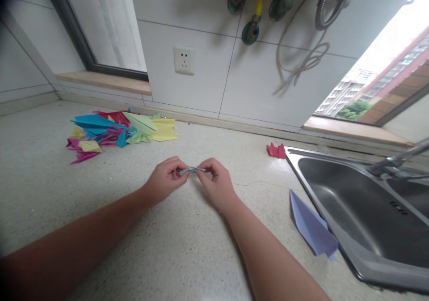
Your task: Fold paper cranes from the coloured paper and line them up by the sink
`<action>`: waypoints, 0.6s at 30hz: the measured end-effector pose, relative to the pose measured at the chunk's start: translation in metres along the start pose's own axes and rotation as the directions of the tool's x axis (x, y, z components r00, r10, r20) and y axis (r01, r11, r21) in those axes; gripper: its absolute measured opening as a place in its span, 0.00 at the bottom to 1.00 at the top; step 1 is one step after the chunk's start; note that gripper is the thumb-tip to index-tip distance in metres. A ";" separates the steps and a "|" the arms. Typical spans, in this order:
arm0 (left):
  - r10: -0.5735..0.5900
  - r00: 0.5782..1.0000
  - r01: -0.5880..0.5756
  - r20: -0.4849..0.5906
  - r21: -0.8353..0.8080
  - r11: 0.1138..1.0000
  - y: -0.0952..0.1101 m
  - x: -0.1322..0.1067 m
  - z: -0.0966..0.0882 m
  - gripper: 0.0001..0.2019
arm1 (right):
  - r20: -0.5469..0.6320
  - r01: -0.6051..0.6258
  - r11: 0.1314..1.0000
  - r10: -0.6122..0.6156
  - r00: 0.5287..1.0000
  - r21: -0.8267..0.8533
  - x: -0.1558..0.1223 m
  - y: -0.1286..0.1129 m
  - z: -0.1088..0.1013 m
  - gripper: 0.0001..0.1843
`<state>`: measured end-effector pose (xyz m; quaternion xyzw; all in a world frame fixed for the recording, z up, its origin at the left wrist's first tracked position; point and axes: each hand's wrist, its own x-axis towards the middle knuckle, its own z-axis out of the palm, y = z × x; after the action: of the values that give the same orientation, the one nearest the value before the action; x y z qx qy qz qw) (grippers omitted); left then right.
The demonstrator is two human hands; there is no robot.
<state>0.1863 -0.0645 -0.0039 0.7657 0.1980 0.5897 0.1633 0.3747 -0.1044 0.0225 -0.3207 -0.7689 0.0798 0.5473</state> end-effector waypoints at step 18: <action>0.009 0.989 -0.037 0.145 0.190 0.981 0.003 -0.002 -0.004 0.09 | 0.045 0.201 0.936 -0.197 0.979 -0.289 0.000 -0.008 -0.006 0.04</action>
<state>0.1821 -0.0680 -0.0036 0.8205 0.2327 0.5133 0.0957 0.3766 -0.1123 0.0284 -0.3179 -0.8049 -0.0881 0.4933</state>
